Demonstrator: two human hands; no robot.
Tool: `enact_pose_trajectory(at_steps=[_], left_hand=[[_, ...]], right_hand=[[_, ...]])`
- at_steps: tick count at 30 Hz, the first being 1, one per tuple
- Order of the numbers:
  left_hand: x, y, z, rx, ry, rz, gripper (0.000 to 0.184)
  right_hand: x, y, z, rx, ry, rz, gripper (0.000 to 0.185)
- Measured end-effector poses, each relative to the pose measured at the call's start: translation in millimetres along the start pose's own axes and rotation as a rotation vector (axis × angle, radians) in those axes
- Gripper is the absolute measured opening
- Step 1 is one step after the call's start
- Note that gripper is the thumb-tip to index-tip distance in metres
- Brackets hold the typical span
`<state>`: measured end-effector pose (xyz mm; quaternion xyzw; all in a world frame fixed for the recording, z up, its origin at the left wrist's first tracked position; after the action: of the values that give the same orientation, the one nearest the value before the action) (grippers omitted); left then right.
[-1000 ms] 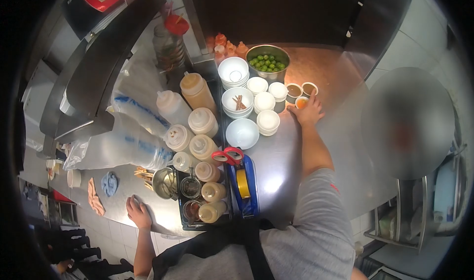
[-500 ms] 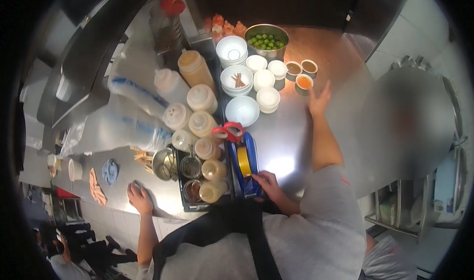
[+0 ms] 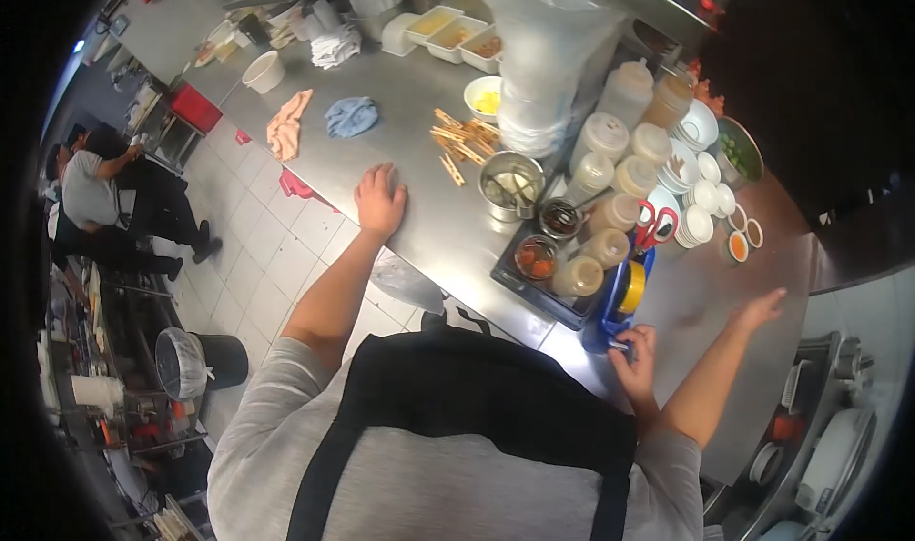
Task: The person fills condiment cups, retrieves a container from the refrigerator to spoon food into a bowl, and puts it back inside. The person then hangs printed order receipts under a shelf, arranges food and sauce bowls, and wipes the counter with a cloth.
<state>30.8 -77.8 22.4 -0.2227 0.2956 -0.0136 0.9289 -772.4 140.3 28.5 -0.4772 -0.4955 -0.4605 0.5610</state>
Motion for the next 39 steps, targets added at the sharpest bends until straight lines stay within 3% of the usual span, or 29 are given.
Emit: enact_pose_trajectory(at_steps=[3,7,9,11,12,17,19,20,22,24,26,28,29,31,32,35,36,38,39], left_hand=[[18,-20,9,0.035,0.057,0.081,0.057],[42,-82,27,-0.041,0.036,-0.067,0.063],[58,-115,31,-0.011,-0.076,-0.15,0.077],[69,-145,34,0.043,-0.151,-0.189,0.076],[80,-159,29,0.039,-0.168,-0.251,0.075],[110,-184,9,0.258,-0.297,-0.088,0.068],[163,-194,-29,0.251,-0.11,-0.283,0.058],[163,-194,-26,0.249,-0.092,-0.294,0.052],[152,-192,-13,0.266,0.027,-0.315,0.043],[128,-180,2,0.294,0.221,-0.332,0.036],[85,-143,28,0.429,0.642,0.003,0.036],[21,-90,50,0.659,1.012,-0.035,0.04],[-14,-58,61,0.843,1.154,-0.104,0.053],[-109,-13,114,1.022,0.864,-0.639,0.063],[-116,-8,116,1.004,0.897,-0.621,0.062],[-111,-18,106,0.892,0.921,-0.554,0.062],[-92,-29,93,0.823,0.874,-0.506,0.063],[-48,-47,67,0.685,0.734,-0.463,0.063],[-21,-55,54,0.616,0.638,-0.465,0.062]], right_hand=[[150,95,-6,-0.087,-0.113,0.115,0.065],[233,167,-9,-0.023,-0.347,0.333,0.055],[255,209,-7,0.066,-0.397,0.491,0.053],[275,263,1,0.103,-0.344,0.663,0.048],[281,289,3,0.12,-0.354,0.658,0.047],[276,398,-17,0.396,-0.311,0.687,0.049],[251,444,-39,0.631,-0.236,0.648,0.051],[244,471,-50,0.77,-0.321,0.558,0.042],[200,514,-73,1.012,-0.055,0.216,0.029],[158,548,-88,1.159,-0.041,0.143,0.032],[131,581,-98,1.311,-0.011,-0.013,0.037],[113,598,-108,1.346,-0.051,-0.308,0.041],[105,609,-111,1.367,-0.067,-0.467,0.044],[116,628,-122,1.338,-0.325,-0.676,0.045],[121,634,-128,1.295,-0.442,-0.75,0.042],[125,589,-132,1.14,-0.412,-0.551,0.031],[174,565,-105,0.778,-0.252,-0.547,0.023],[165,477,-79,0.49,-0.245,-0.304,0.023],[219,450,-67,0.603,-0.286,0.036,0.024]])
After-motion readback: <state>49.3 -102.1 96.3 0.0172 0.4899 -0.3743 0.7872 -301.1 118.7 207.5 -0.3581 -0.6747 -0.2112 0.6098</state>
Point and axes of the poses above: each hand's wrist, its own y-axis away from the middle knuckle, its own z-axis out of the back of the hand, x = y × z, the point moved 8 cm from there along -y, towards the middle knuckle, and after that the axes turned 10 degrees about y, right-handed, at the moved point
